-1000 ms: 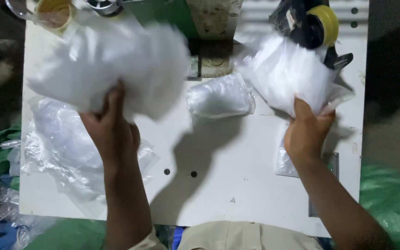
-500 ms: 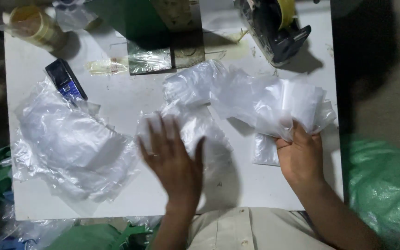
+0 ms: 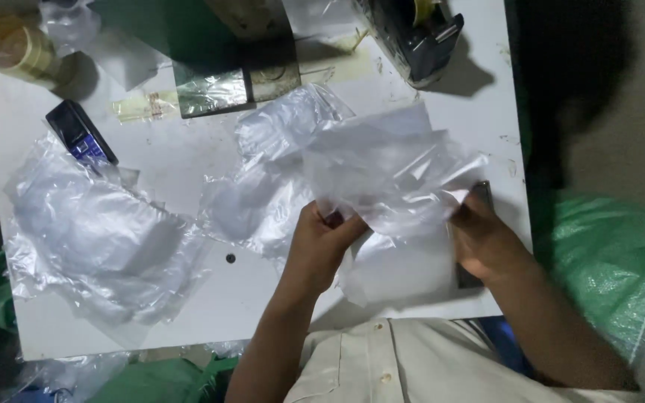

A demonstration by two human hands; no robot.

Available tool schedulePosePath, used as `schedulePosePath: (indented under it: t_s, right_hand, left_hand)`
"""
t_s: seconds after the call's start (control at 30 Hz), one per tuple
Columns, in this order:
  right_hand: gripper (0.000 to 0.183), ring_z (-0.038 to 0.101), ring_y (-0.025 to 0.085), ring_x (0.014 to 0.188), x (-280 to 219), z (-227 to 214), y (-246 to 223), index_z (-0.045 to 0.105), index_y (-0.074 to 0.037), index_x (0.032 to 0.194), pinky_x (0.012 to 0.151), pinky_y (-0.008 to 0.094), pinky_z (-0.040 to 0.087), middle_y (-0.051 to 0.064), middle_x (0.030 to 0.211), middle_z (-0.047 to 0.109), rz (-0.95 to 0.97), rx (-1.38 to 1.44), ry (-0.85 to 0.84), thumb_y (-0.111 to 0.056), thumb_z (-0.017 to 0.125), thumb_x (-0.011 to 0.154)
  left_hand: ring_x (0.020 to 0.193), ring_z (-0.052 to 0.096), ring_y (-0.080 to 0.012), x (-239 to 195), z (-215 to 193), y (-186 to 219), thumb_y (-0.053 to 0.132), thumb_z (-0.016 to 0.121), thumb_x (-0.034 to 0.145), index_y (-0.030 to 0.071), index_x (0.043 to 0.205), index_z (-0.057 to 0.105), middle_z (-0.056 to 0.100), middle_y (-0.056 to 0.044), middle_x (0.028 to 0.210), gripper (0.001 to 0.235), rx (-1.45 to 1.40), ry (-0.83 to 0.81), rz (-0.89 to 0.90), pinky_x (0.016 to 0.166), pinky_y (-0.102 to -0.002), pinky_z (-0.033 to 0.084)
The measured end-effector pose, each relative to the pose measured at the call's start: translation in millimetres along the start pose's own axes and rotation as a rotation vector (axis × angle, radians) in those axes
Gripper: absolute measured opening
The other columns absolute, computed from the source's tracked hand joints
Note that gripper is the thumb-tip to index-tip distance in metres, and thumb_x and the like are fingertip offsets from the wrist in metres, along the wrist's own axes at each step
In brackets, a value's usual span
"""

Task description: Folding and stacking small plastic bags on a work table

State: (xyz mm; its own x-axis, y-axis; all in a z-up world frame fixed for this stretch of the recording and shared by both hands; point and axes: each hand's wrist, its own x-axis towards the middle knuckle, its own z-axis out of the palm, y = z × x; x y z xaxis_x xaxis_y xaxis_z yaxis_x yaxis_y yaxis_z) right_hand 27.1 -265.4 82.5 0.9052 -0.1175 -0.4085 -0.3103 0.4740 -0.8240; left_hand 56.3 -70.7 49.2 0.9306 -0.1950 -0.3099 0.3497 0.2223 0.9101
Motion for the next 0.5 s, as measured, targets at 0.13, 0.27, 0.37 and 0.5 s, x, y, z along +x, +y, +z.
schedulePosePath:
  t_s: [0.13,0.27,0.37,0.5]
  right_hand:
    - [0.028,0.074,0.026,0.076,22,12,-1,0.075,0.005,0.1,0.069,0.048,0.061,0.017,0.087,0.077,0.253,-0.039,0.012,-0.008,0.085,0.077]
    - [0.034,0.07,0.019,0.091,26,14,-6,0.075,-0.002,0.115,0.084,0.04,0.057,0.008,0.102,0.076,0.207,-0.129,-0.012,-0.008,0.081,0.081]
    - [0.031,0.066,0.011,0.088,29,-6,1,0.075,-0.008,0.112,0.079,0.028,0.053,0.002,0.098,0.074,0.155,-0.211,0.005,-0.012,0.083,0.083]
    - [0.03,0.071,0.021,0.098,37,-67,22,0.071,-0.007,0.115,0.095,0.041,0.057,0.006,0.105,0.075,0.163,-0.018,-0.012,-0.009,0.076,0.085]
  left_hand:
    - [0.053,0.063,-0.0117,-4,-1,-5,0.015,0.088,0.081,0.001,0.076,0.074,0.071,-0.008,0.063,0.021,-0.063,-0.031,-0.245,0.052,-0.027,0.052]
    - [0.06,0.057,-0.0084,-13,-13,-6,0.031,0.076,0.097,0.006,0.08,0.073,0.066,-0.004,0.065,0.03,-0.059,0.026,-0.177,0.055,-0.024,0.044]
    - [0.065,0.054,-0.0064,-14,-24,1,0.033,0.063,0.105,0.008,0.088,0.074,0.064,-0.001,0.068,0.032,-0.004,0.084,-0.117,0.062,-0.022,0.042]
    - [0.079,0.073,-0.0201,-12,-28,17,0.032,0.063,0.1,0.001,0.108,0.072,0.075,-0.013,0.088,0.033,-0.114,0.145,-0.134,0.068,-0.03,0.059]
